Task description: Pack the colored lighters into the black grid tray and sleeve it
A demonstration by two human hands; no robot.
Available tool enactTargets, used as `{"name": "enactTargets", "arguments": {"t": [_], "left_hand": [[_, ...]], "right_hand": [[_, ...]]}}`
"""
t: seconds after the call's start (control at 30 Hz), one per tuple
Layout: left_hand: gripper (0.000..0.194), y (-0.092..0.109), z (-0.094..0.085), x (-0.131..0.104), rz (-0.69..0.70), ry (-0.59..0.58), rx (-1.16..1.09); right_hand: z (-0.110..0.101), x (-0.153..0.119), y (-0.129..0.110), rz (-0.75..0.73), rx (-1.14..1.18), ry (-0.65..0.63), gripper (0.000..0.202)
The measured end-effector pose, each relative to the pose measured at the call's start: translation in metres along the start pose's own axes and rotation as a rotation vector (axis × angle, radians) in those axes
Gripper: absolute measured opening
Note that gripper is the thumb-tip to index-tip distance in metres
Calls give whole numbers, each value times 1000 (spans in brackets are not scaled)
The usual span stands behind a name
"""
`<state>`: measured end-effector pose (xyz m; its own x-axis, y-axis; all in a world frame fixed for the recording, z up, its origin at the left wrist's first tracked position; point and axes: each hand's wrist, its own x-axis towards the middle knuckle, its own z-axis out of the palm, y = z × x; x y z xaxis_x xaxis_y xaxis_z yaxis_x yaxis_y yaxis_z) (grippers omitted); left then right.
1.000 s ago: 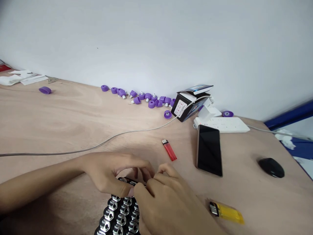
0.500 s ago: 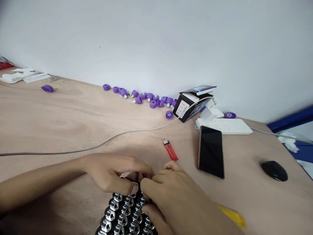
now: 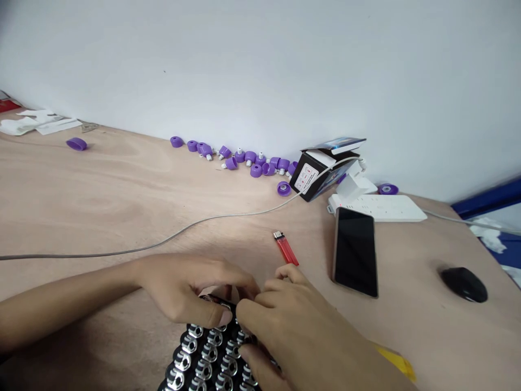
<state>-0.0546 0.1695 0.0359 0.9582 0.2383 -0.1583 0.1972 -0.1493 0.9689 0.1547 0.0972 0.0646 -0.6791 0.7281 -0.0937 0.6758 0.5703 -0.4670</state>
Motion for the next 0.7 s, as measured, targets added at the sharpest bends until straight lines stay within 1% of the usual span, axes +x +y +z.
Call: {"name": "enactTargets", "arguments": {"t": [0.1, 0.23, 0.43, 0.5, 0.6, 0.7], "left_hand": [[33, 1, -1, 0, 5, 0, -3], [33, 2, -1, 0, 2, 5, 1], [30, 1, -1, 0, 3, -5, -27], [33, 2, -1, 0, -3, -8, -38], [37, 4, -1, 0, -15, -6, -28], [34, 5, -1, 0, -6, -15, -25]], "right_hand": [[-1, 2, -3, -7, 27, -10, 18], [3, 4, -5, -34, -10, -4, 18], [4, 0, 1, -43, -42, 15, 16], [6, -2, 3, -61, -100, 34, 17], [9, -2, 2, -50, -161, 90, 17], [8, -2, -1, -14, -176, 116, 15]]}}
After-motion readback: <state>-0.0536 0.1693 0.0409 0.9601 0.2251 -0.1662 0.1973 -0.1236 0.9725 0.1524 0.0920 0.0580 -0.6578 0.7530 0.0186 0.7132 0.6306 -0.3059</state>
